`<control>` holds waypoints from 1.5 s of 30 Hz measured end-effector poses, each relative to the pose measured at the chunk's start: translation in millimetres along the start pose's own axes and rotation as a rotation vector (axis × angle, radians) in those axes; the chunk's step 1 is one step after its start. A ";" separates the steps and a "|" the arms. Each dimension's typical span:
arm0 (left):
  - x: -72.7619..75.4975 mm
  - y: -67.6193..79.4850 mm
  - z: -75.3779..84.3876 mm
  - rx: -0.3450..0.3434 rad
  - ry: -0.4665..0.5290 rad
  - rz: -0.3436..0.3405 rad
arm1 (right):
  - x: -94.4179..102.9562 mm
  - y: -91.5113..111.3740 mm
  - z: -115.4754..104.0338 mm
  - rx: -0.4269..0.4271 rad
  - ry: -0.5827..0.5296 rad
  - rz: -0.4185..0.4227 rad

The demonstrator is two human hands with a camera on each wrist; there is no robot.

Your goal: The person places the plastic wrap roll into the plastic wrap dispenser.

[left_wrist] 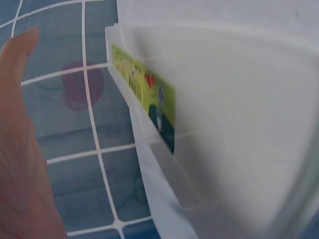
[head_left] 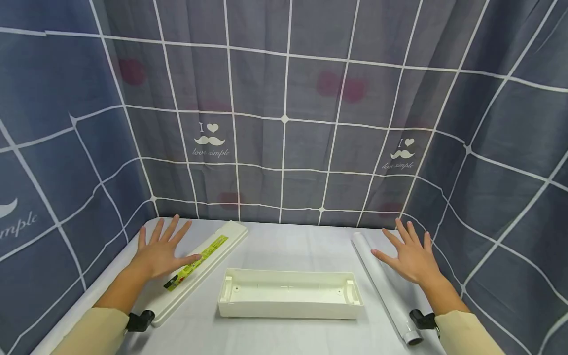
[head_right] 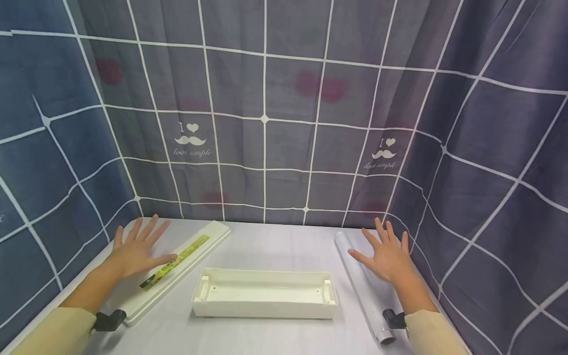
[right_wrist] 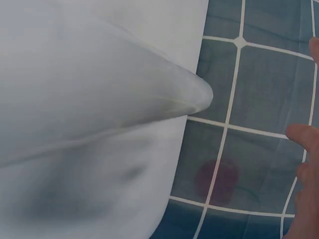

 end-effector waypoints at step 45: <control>-47.1 51.2 85.5 -0.245 0.379 0.162 | -46.8 104.0 -26.1 -0.129 -0.385 0.008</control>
Point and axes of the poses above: each hand's wrist, its own y-axis away from the middle knuckle, its own x-axis out of the back of the hand, z = x × y, the point moved 3 cm from there along -y, towards the middle knuckle, and after that the axes turned 3 degrees about -z, right-handed, at the moved point
